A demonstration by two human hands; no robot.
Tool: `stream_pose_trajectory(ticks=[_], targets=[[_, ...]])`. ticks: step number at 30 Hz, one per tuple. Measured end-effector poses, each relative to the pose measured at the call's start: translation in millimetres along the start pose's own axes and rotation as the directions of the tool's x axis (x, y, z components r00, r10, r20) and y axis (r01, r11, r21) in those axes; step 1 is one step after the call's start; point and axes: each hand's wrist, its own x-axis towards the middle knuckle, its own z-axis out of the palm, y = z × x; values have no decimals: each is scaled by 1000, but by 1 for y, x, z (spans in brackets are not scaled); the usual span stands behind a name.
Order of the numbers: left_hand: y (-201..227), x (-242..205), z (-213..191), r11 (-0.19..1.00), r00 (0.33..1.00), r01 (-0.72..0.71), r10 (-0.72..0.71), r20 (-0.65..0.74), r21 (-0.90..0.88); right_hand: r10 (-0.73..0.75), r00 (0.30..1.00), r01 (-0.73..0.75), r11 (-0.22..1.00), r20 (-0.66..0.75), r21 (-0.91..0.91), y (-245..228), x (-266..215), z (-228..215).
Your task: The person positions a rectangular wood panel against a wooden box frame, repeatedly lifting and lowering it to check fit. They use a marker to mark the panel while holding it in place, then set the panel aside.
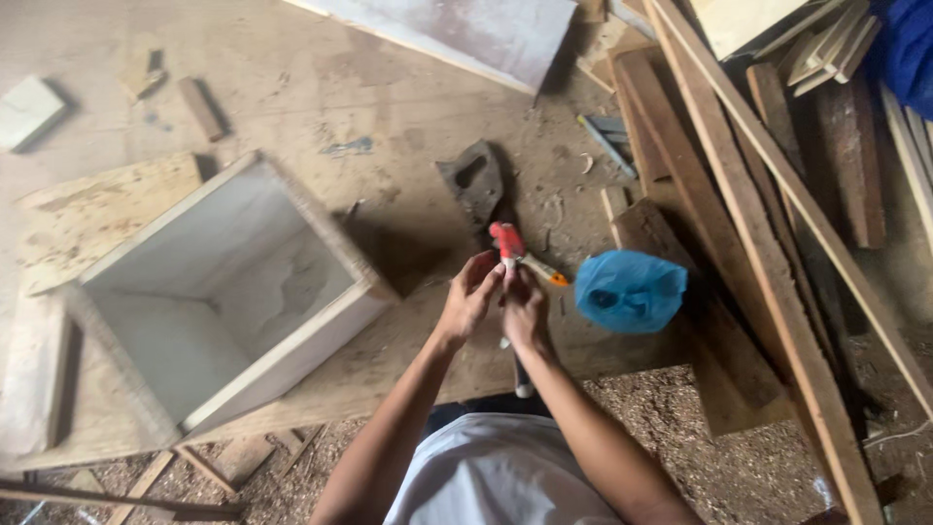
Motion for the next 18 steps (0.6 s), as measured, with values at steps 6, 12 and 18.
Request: stream_pose_trajectory(ticks=[6, 12, 18], targets=[[-22, 63, 38, 996, 992, 68, -73, -104, -54, -252, 968, 251, 967, 8, 39, 13, 50, -21], [-5, 99, 47, 998, 981, 52, -42, -188, 47, -170, 978, 174, 985, 124, -22, 0, 96, -35], [7, 133, 43, 996, 971, 61, -45, -235, 60, -110, 992, 119, 973, 58, -198, 13, 142, -20]])
